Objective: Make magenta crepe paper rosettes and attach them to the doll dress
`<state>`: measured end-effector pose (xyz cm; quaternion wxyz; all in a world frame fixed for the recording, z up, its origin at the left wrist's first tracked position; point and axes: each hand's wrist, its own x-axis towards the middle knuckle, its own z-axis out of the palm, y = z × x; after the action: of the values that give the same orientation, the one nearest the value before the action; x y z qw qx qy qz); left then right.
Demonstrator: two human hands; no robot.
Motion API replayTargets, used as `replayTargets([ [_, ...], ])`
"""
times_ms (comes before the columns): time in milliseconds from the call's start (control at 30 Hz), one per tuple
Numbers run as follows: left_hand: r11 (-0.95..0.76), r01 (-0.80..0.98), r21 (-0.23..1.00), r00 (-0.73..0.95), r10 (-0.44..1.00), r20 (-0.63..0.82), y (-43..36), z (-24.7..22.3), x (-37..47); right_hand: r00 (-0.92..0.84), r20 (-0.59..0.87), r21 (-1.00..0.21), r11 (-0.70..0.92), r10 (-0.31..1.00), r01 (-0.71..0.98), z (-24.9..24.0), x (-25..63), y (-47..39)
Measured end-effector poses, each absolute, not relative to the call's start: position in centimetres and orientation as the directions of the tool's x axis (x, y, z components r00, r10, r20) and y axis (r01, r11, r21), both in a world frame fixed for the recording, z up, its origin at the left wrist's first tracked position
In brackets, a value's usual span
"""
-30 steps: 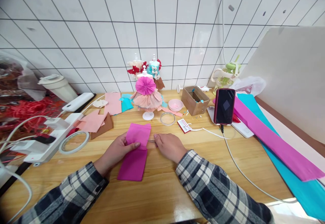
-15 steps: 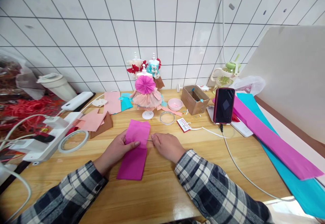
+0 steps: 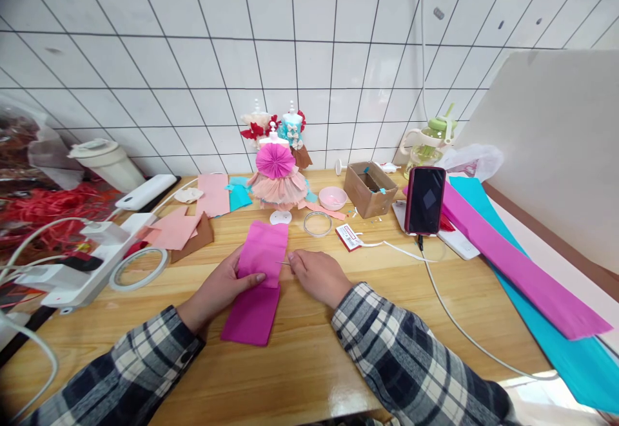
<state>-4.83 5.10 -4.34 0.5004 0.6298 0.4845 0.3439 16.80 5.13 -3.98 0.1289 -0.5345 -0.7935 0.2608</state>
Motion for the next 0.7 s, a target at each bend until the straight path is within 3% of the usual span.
replayTargets([
  [700, -0.040, 0.271, 0.962, 0.247, 0.969, -0.030, 5.16, -4.10, -4.65, -0.441, -0.111, -0.498, 0.334, 0.891, 0.800, -3.68, 16.57, 5.02],
])
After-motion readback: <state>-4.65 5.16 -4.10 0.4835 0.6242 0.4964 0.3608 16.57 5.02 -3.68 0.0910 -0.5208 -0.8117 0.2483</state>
